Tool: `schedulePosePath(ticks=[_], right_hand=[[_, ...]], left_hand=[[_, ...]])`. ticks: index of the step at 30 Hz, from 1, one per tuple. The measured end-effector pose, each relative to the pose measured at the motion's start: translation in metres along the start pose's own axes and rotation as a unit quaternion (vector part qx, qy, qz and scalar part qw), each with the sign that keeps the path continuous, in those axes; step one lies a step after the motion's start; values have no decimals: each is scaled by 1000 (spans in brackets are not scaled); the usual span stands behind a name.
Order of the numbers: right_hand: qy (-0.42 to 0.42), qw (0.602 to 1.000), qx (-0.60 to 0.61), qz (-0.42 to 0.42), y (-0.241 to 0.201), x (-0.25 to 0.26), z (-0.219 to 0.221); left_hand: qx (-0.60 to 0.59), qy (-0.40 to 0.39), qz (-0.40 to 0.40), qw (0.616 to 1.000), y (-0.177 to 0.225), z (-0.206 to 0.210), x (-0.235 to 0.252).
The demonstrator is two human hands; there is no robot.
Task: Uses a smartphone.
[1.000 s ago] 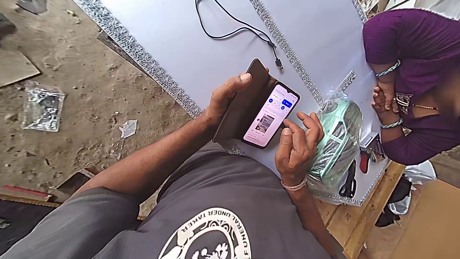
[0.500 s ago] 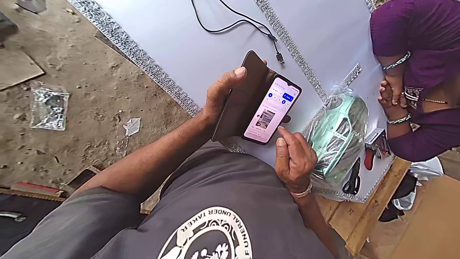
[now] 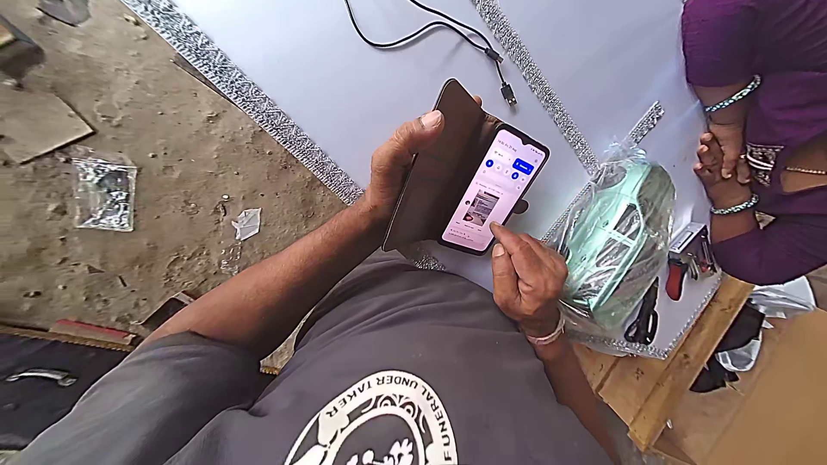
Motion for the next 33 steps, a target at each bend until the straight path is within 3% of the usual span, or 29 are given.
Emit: schedulePosePath(ticks=[6,9,10,13,14,33], right_hand=[[-22,1000,8,-6,1,0,2],[-23,1000,8,-10,2,0,3],[-24,1000,9,-11,2,0,3],[-22,1000,12,-11,3,0,4],[-22,1000,12,-11,3,0,4],[-11,1000,8,-22,3,-1,3]], left_hand=[[-17,0,-7,1000,-2,-2,-2],[-68,-113,11,991,-8,-30,-12],[-70,-116,10,991,-8,-30,-12],[-18,1,-17,1000,-3,1,-5],[-13,6,-16,1000,-2,4,-3],[-12,-27,3,1000,-1,0,0]])
Point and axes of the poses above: each hand's wrist, its own x-axis towards the middle knuckle, its own z-axis out of the palm, y = z × x, the point moved 6 cm from there along x, towards the middle knuckle, and after that the axes turned 13 degrees about -y, right-handed, at the moved point
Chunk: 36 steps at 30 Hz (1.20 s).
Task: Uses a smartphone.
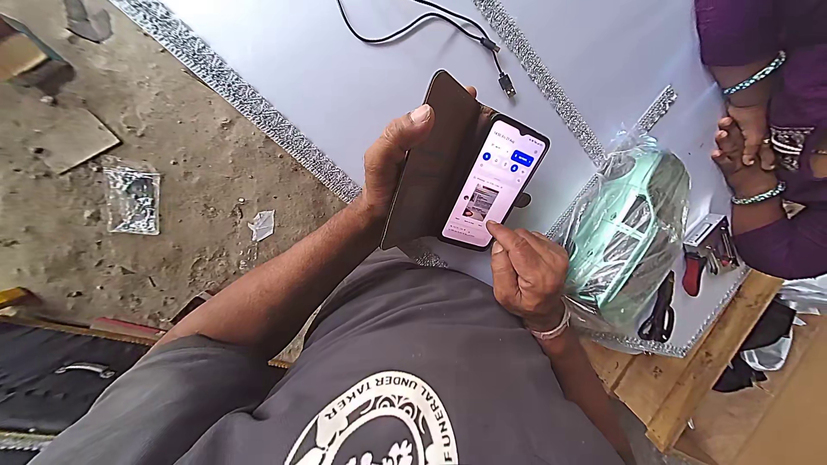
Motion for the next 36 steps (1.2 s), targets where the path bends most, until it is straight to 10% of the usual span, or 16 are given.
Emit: schedulePosePath(ticks=[36], right_hand=[[-15,1000,-13,-14,-1,5,3]], left_hand=[[-3,16,-23,1000,-1,5,-3]])
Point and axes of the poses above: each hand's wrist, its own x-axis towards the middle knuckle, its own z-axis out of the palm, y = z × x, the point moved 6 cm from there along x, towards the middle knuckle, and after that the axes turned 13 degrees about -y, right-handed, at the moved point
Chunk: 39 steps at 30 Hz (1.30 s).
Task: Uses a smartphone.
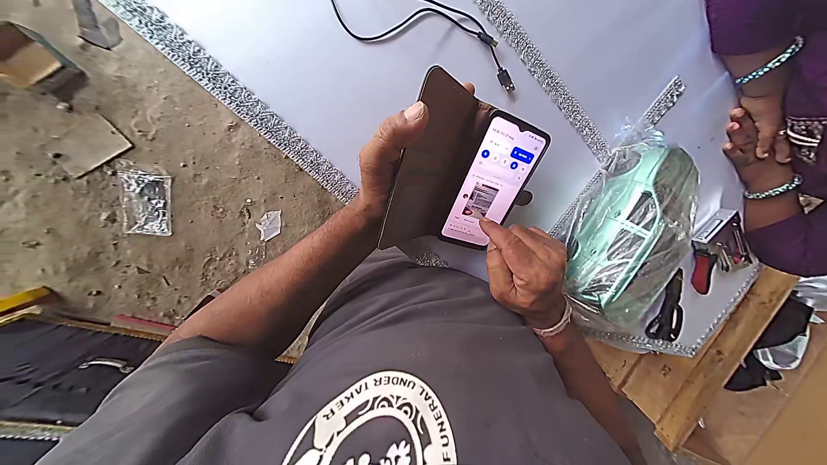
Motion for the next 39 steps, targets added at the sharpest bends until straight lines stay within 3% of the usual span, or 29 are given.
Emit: schedulePosePath(ticks=[17,39], right_hand=[[9,1000,-4,-2,-1,-5,-2],[-12,1000,-2,3,1,-4,3]], left_hand=[[17,-10,31,999,2,-6,4],[-1,-15,17,1000,-1,-7,4]])
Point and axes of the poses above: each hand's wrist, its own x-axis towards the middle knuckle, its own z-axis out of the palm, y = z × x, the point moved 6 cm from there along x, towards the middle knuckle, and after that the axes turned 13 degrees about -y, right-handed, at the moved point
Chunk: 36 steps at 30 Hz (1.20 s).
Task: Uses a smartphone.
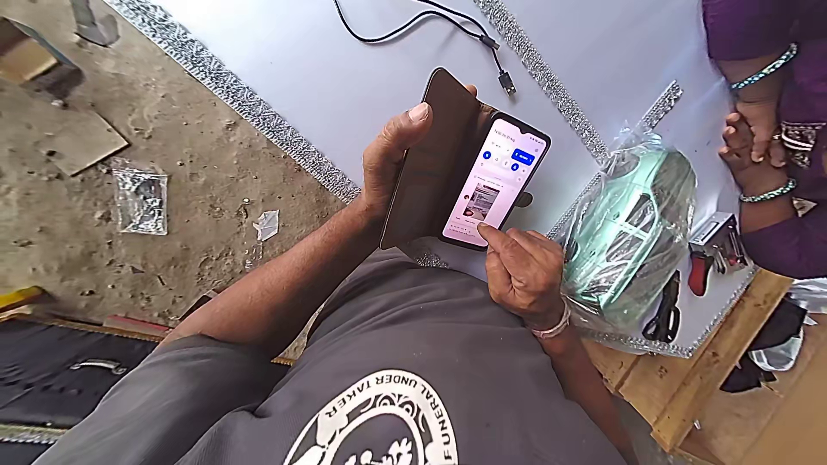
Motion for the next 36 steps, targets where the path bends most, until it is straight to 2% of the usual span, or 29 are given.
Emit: schedulePosePath(ticks=[12,25,36], right_hand=[[-4,1000,10,-9,0,1,1],[-9,1000,8,-23,0,1,0],[-1,999,-20,25,0,5,-1]], left_hand=[[16,16,14,1000,2,-1,0],[9,19,-12,1000,2,8,-4],[34,22,-2,999,4,3,-1]])
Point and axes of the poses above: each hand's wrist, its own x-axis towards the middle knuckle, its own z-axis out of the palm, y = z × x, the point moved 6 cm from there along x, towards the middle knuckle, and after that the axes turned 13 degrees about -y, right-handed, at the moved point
